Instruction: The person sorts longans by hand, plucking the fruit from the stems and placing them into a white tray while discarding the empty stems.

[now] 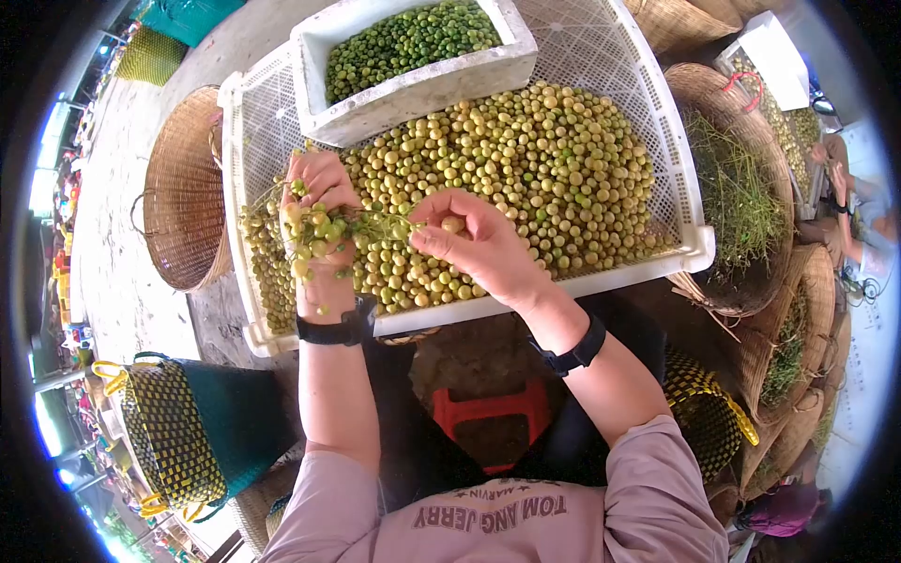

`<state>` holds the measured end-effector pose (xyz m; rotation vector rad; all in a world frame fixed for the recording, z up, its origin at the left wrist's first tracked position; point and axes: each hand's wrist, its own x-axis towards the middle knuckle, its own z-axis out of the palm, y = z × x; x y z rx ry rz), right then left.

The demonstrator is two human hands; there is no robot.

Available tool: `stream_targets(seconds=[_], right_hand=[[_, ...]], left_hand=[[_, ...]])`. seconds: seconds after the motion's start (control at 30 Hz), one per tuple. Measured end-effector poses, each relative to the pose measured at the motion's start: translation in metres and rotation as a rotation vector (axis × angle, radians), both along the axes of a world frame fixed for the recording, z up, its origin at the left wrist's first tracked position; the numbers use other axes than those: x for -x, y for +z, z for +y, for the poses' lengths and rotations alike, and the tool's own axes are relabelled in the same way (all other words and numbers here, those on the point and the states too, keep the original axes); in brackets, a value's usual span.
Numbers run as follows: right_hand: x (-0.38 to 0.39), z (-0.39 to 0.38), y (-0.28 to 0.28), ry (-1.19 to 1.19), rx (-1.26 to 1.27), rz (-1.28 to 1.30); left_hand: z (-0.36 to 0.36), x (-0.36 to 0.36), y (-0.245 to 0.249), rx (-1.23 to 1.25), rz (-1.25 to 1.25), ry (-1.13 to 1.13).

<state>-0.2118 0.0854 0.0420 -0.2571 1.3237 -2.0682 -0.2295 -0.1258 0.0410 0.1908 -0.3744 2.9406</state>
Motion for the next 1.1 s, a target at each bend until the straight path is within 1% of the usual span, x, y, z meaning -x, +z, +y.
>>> stream_targets(seconds=[0.07,0.1,0.17,0.2,0.27,0.3,0.37,0.4,0.47,0.53,0.57,0.63,0.67,0.73,0.8,0.87,0.9,0.93,0.97,1.0,1.07,1.1], right_hand=[[-0.005,-0.012,0.002,-0.215,-0.086,0.228],[-0.004,-0.012,0.001,-0.215,-0.086,0.229],[-0.002,-0.009,0.000,-0.158,-0.164,0.338],[-0.001,-0.007,0.001,-0.157,-0.166,0.338],[-0.001,-0.003,0.004,-0.078,-0.077,0.093],[0.000,-0.001,0.001,-0.076,-0.079,0.092],[0.001,0.002,-0.007,-0.014,0.134,-0.092],[0.002,0.003,-0.008,-0.012,0.133,-0.094],[0.006,0.004,-0.010,-0.032,0.348,-0.306],[0.008,0.005,-0.011,-0.012,0.355,-0.282],[0.007,0.002,-0.009,-0.032,0.175,-0.174],[0.002,-0.007,-0.001,-0.091,-0.184,0.057],[0.001,-0.010,-0.004,-0.093,-0.186,0.056],[0.000,-0.014,-0.014,-0.120,-0.208,0.300],[-0.001,-0.016,-0.010,-0.159,-0.184,0.288],[0.000,-0.011,-0.002,-0.108,-0.123,0.145],[0.001,-0.007,-0.004,-0.104,-0.123,0.145],[0.003,-0.003,-0.006,-0.101,-0.027,0.065],[0.003,-0.002,-0.006,-0.097,0.068,-0.017],[0.003,-0.002,-0.005,-0.093,0.068,-0.018],[0.000,-0.004,-0.002,-0.061,0.136,0.004],[-0.003,-0.005,-0.005,-0.032,0.117,0.024]], left_hand=[[0.001,-0.001,-0.003,0.016,-0.018,0.017],[0.001,-0.001,-0.003,0.052,-0.031,0.019],[0.001,0.000,-0.006,0.102,-0.053,0.030],[0.000,0.000,-0.007,0.100,-0.053,0.030],[-0.002,-0.001,-0.008,0.038,-0.108,0.034],[-0.005,0.000,-0.012,0.034,-0.091,0.048],[-0.007,-0.001,-0.017,-0.001,-0.110,0.054],[-0.008,-0.001,-0.019,-0.034,-0.127,0.058],[-0.016,0.003,-0.034,-0.048,-0.114,0.047],[-0.019,0.004,-0.042,-0.178,-0.141,-0.014],[-0.016,0.006,-0.041,-0.180,-0.095,-0.012],[-0.011,0.002,-0.038,-0.147,-0.115,-0.014],[-0.007,-0.001,-0.034,-0.112,-0.135,-0.012],[-0.002,-0.003,-0.033,-0.118,-0.141,-0.013],[0.001,-0.005,-0.030,-0.118,-0.208,0.000],[-0.007,-0.003,-0.042,-0.094,-0.190,0.028],[-0.012,-0.001,-0.048,-0.078,-0.219,0.061],[-0.017,0.000,-0.055,-0.063,-0.248,0.093],[-0.017,-0.003,-0.052,-0.113,-0.282,0.086],[-0.018,-0.004,-0.053,-0.114,-0.283,0.090],[-0.020,-0.004,-0.055,-0.038,-0.320,0.135],[-0.017,-0.007,-0.055,0.100,-0.291,0.168]])
